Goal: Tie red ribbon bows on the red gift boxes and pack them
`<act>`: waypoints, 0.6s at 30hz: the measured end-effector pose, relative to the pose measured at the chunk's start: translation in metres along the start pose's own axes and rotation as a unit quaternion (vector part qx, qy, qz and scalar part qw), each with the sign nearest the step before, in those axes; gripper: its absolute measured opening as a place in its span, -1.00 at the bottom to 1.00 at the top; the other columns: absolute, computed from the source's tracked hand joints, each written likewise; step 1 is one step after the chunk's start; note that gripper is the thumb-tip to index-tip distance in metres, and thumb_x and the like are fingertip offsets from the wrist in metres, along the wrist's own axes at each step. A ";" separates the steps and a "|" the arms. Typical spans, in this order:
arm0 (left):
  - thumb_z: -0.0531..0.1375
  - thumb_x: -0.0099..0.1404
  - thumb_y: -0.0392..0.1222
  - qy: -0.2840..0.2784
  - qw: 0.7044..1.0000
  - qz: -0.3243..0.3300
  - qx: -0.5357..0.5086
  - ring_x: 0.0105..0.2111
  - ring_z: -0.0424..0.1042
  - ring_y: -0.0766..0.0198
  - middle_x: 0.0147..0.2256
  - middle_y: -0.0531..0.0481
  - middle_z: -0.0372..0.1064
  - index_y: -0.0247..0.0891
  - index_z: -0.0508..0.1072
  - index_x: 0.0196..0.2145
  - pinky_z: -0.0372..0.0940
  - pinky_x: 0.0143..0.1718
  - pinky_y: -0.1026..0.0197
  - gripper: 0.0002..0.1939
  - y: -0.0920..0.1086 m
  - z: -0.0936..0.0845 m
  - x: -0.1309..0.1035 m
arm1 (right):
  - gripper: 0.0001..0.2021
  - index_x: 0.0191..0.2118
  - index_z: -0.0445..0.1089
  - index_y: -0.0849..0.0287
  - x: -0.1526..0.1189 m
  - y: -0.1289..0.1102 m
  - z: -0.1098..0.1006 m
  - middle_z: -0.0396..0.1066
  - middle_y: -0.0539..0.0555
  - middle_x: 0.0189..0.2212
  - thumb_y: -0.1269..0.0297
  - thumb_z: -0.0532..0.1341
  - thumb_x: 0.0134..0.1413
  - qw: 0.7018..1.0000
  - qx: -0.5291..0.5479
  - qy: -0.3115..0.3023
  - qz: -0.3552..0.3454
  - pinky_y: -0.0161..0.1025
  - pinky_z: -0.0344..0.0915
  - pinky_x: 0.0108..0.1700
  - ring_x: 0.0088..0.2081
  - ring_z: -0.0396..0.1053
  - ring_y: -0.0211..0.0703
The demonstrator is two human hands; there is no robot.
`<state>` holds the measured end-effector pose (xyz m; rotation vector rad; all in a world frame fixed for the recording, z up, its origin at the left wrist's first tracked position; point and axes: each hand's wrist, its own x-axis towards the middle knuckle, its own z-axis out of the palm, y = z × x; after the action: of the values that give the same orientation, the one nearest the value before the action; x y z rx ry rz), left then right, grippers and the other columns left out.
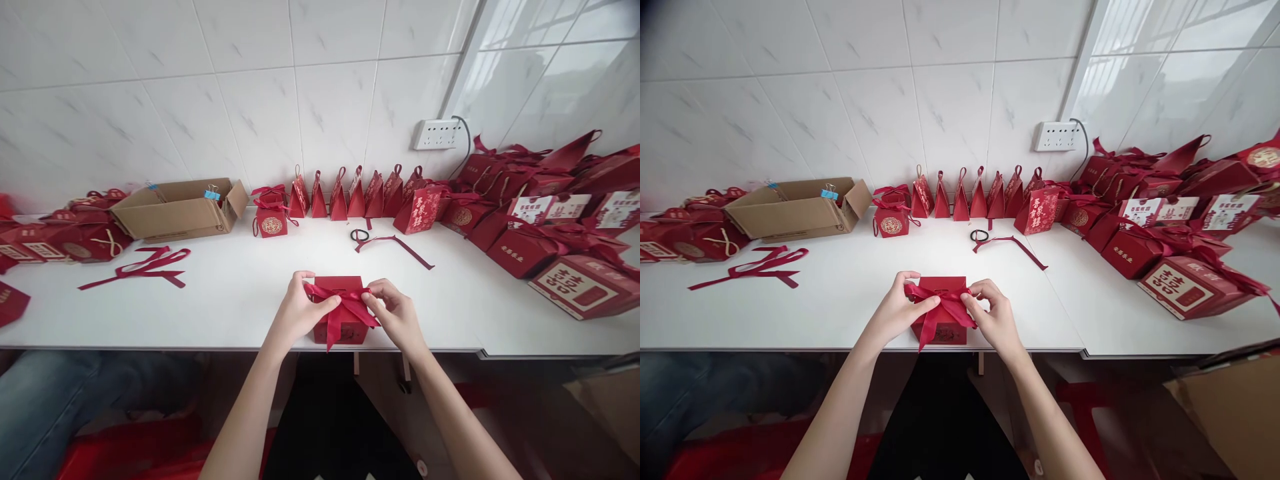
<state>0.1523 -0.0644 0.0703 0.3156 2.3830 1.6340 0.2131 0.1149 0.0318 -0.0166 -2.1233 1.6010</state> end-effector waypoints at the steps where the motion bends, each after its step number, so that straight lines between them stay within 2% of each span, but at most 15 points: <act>1: 0.31 -0.04 0.07 0.014 1.000 -0.001 0.002 -0.43 0.39 0.24 -0.38 0.03 0.39 -0.17 0.21 -0.13 0.25 -0.38 0.23 -0.42 0.001 0.000 -0.002 | -0.74 -0.48 0.35 0.14 0.000 -0.003 0.001 0.29 0.03 -0.44 0.07 0.18 0.06 0.999 0.031 0.002 0.026 -0.22 0.22 -0.30 -0.37 0.26 -0.18; 3: 0.27 0.00 0.12 0.052 0.999 0.005 0.005 -0.48 0.33 0.27 -0.46 0.08 0.34 -0.18 0.25 -0.25 0.20 -0.44 0.26 -0.53 0.000 0.000 -0.004 | -0.68 -0.53 0.30 0.16 0.001 -0.009 0.004 0.23 -0.02 -0.52 0.02 0.19 0.04 0.992 0.093 0.003 0.080 -0.27 0.16 -0.39 -0.46 0.19 -0.24; 5: 0.18 0.10 0.17 0.072 0.997 0.017 0.003 -0.56 0.21 0.33 -0.56 0.12 0.20 -0.20 0.23 -0.45 0.10 -0.51 0.29 -0.63 -0.003 0.001 -0.004 | -0.66 -0.55 0.26 0.16 0.001 -0.014 0.007 0.18 -0.05 -0.58 0.00 0.22 0.00 0.983 0.140 0.002 0.120 -0.30 0.10 -0.44 -0.51 0.14 -0.28; 8: 0.07 0.20 0.15 0.060 0.997 0.038 -0.007 -0.62 0.03 0.37 -0.64 0.15 -0.04 -0.21 0.11 -0.61 -0.02 -0.56 0.29 -0.57 -0.009 0.004 -0.002 | -0.62 -0.59 0.20 0.15 0.003 -0.016 0.010 0.13 -0.09 -0.62 -0.02 0.25 -0.05 0.968 0.193 0.004 0.159 -0.32 0.05 -0.50 -0.57 0.07 -0.32; 12: 0.06 0.23 0.10 0.064 0.996 0.058 -0.033 -0.61 -0.02 0.38 -0.64 0.16 -0.09 -0.21 0.08 -0.60 -0.05 -0.56 0.31 -0.59 -0.017 0.010 -0.001 | -0.61 -0.60 0.19 0.16 0.005 -0.011 0.013 0.14 -0.11 -0.66 -0.02 0.31 -0.14 0.949 0.246 0.024 0.196 -0.33 0.00 -0.57 -0.62 0.03 -0.35; 18: 0.04 0.25 0.07 0.074 0.994 0.066 -0.047 -0.61 0.00 0.38 -0.63 0.16 -0.03 -0.20 0.15 -0.55 -0.05 -0.58 0.32 -0.65 -0.021 0.015 -0.002 | -0.61 -0.63 0.18 0.17 0.002 -0.009 0.013 0.12 -0.10 -0.66 0.03 0.34 -0.17 0.928 0.304 0.029 0.216 -0.33 0.00 -0.57 -0.62 0.04 -0.36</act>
<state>0.1583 -0.0593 0.0454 0.3538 2.4281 1.8828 0.2086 0.1009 0.0385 -0.3430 -1.5584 2.4223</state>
